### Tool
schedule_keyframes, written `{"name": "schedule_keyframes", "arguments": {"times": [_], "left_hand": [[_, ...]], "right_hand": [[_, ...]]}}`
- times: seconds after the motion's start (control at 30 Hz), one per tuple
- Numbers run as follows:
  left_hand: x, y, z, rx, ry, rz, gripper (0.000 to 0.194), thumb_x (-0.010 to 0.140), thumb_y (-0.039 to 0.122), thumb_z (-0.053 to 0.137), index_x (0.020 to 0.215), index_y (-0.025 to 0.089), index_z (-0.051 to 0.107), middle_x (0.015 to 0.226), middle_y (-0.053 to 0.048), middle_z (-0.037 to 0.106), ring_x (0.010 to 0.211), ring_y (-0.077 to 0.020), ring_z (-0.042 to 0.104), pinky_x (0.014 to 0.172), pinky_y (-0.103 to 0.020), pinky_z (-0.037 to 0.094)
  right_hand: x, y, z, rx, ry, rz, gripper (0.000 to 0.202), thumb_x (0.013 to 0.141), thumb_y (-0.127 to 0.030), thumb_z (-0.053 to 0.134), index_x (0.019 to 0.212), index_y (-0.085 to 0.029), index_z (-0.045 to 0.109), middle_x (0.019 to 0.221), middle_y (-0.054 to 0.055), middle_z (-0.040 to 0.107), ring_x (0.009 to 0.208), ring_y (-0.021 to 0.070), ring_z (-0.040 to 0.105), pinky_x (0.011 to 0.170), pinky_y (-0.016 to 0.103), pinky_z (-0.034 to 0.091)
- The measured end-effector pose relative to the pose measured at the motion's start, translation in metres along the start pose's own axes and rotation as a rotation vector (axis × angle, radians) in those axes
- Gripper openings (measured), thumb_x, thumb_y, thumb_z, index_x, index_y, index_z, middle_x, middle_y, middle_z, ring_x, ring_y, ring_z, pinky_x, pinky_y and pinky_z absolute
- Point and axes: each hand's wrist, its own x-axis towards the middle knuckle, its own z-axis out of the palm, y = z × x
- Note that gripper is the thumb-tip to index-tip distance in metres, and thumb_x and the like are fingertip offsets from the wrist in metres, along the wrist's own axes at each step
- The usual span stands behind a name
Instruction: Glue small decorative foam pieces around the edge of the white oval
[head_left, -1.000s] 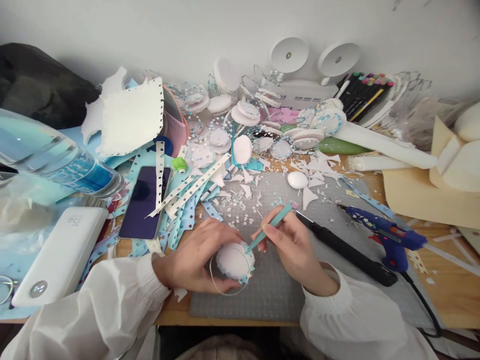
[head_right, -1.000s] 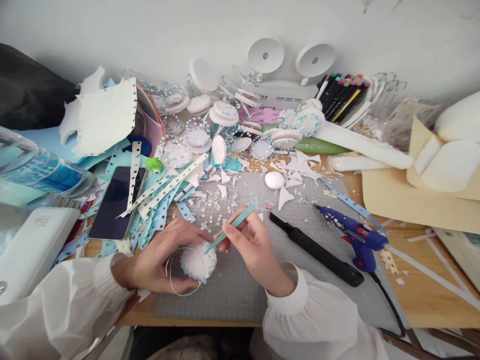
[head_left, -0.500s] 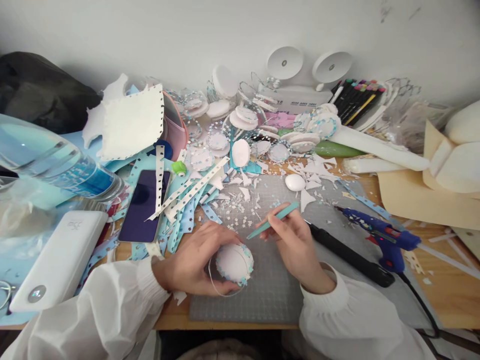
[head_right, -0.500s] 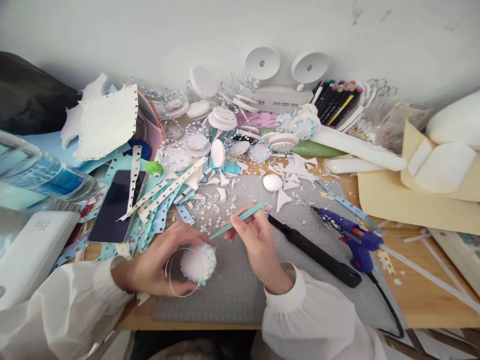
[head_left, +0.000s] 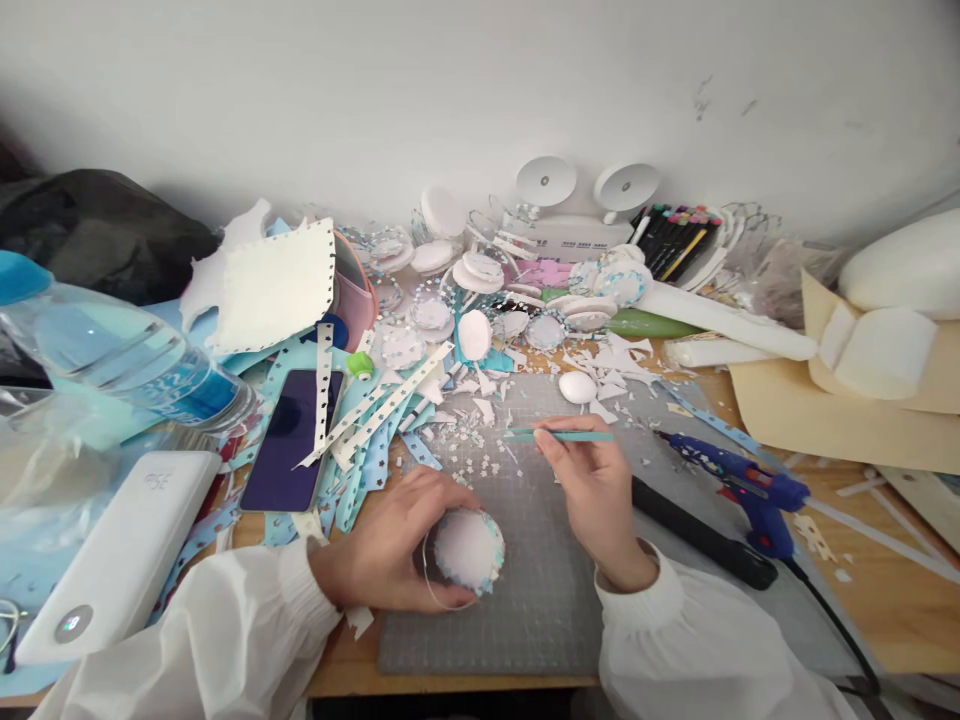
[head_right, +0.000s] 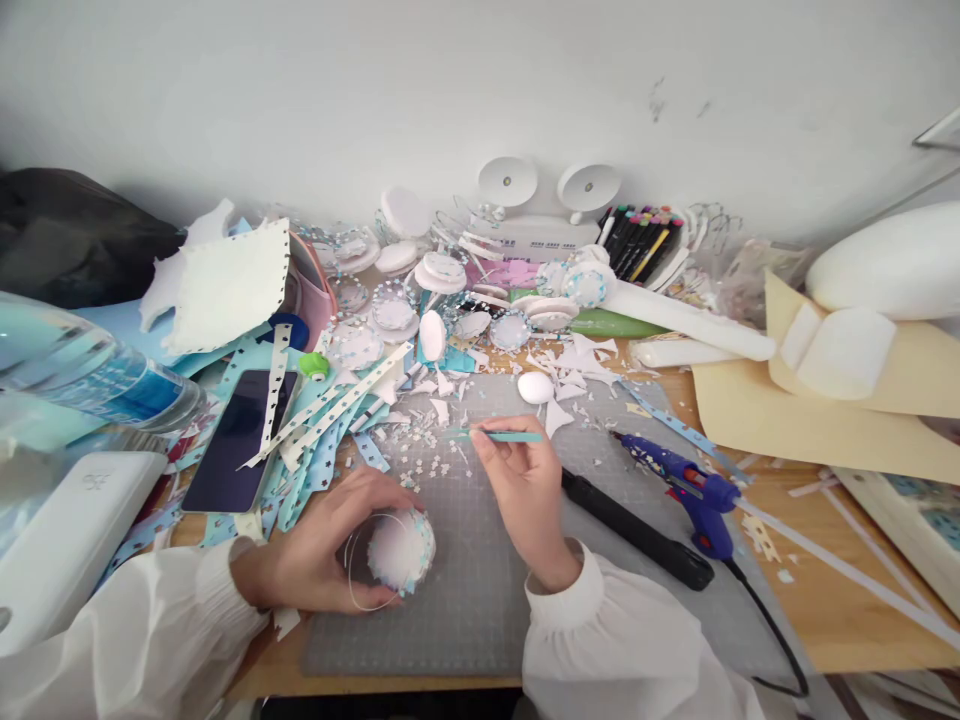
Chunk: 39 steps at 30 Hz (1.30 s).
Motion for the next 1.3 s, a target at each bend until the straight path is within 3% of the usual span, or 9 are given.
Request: {"name": "schedule_keyframes", "arguments": {"times": [0.23, 0.5, 0.63, 0.77, 0.87, 0.97, 1.03, 1.17, 1.3], "left_hand": [[0.002, 0.0, 0.002, 0.062, 0.028, 0.099, 0.062, 0.066, 0.051, 0.077, 0.115, 0.02, 0.053, 0.109, -0.01, 0.062, 0.1, -0.0267, 0.057, 0.088, -0.037, 0.041], [0.003, -0.001, 0.004, 0.106, -0.018, 0.096, 0.066, 0.065, 0.054, 0.077, 0.115, 0.019, 0.053, 0.108, -0.01, 0.064, 0.098, -0.0273, 0.057, 0.087, -0.038, 0.038], [0.004, -0.002, 0.004, 0.103, -0.016, 0.081, 0.075, 0.06, 0.062, 0.077, 0.117, 0.018, 0.053, 0.111, -0.013, 0.062, 0.098, -0.0288, 0.057, 0.088, -0.039, 0.04], [0.001, -0.002, 0.001, -0.031, 0.095, 0.106, 0.086, 0.046, 0.066, 0.082, 0.115, 0.02, 0.056, 0.109, -0.012, 0.06, 0.096, -0.0286, 0.056, 0.086, -0.038, 0.044], [-0.003, -0.003, -0.001, -0.169, 0.23, 0.137, 0.067, 0.059, 0.06, 0.08, 0.11, 0.021, 0.058, 0.104, -0.01, 0.057, 0.093, -0.025, 0.055, 0.083, -0.035, 0.045], [-0.004, -0.004, -0.001, -0.201, 0.407, 0.044, 0.028, 0.081, 0.036, 0.071, 0.102, 0.021, 0.06, 0.098, -0.008, 0.056, 0.092, -0.0215, 0.054, 0.082, -0.033, 0.044], [-0.003, -0.005, -0.001, -0.206, 0.498, -0.029, 0.013, 0.085, 0.024, 0.066, 0.097, 0.02, 0.061, 0.094, -0.006, 0.056, 0.092, -0.0202, 0.053, 0.082, -0.032, 0.043], [0.001, -0.007, 0.001, -0.281, 0.555, -0.087, 0.008, 0.086, 0.02, 0.065, 0.094, 0.02, 0.065, 0.09, -0.005, 0.058, 0.088, -0.0183, 0.055, 0.079, -0.031, 0.045], [0.003, -0.007, 0.002, -0.31, 0.55, -0.059, 0.006, 0.085, 0.019, 0.065, 0.091, 0.02, 0.068, 0.087, -0.005, 0.061, 0.083, -0.0173, 0.058, 0.076, -0.03, 0.047]], "right_hand": [[-0.005, -0.003, 0.001, -0.041, -0.084, -0.072, 0.012, 0.08, -0.019, 0.07, 0.079, -0.023, 0.059, 0.087, 0.001, 0.067, 0.087, 0.0152, 0.067, 0.075, 0.03, 0.055], [-0.01, 0.004, -0.002, -0.187, -0.23, -0.285, 0.015, 0.082, -0.011, 0.066, 0.089, -0.025, 0.064, 0.096, 0.003, 0.069, 0.093, 0.0166, 0.065, 0.081, 0.033, 0.053], [-0.011, 0.001, -0.001, -0.157, -0.225, -0.25, 0.015, 0.082, -0.012, 0.067, 0.088, -0.025, 0.065, 0.097, 0.003, 0.07, 0.095, 0.0177, 0.065, 0.083, 0.035, 0.053], [-0.01, -0.007, -0.001, -0.056, -0.207, -0.131, 0.012, 0.082, -0.014, 0.068, 0.085, -0.026, 0.064, 0.097, 0.003, 0.071, 0.097, 0.0179, 0.067, 0.081, 0.034, 0.055], [-0.009, -0.01, -0.002, 0.035, -0.25, -0.048, 0.011, 0.082, -0.016, 0.068, 0.085, -0.025, 0.064, 0.097, 0.003, 0.072, 0.097, 0.0172, 0.068, 0.079, 0.032, 0.057], [-0.009, -0.01, -0.004, 0.119, -0.331, -0.004, 0.013, 0.083, -0.015, 0.068, 0.087, -0.026, 0.063, 0.096, 0.001, 0.072, 0.095, 0.0161, 0.068, 0.076, 0.031, 0.058], [-0.009, -0.011, -0.004, 0.151, -0.382, 0.0, 0.014, 0.082, -0.015, 0.069, 0.087, -0.026, 0.063, 0.097, 0.001, 0.072, 0.095, 0.0157, 0.068, 0.076, 0.031, 0.058], [-0.01, -0.015, -0.004, 0.132, -0.474, -0.048, 0.013, 0.08, -0.015, 0.07, 0.085, -0.025, 0.064, 0.096, 0.002, 0.073, 0.091, 0.0169, 0.069, 0.076, 0.035, 0.059], [-0.011, -0.016, -0.003, 0.104, -0.539, -0.097, 0.015, 0.08, -0.014, 0.071, 0.086, -0.026, 0.065, 0.098, 0.002, 0.073, 0.094, 0.0181, 0.068, 0.081, 0.038, 0.058]]}}
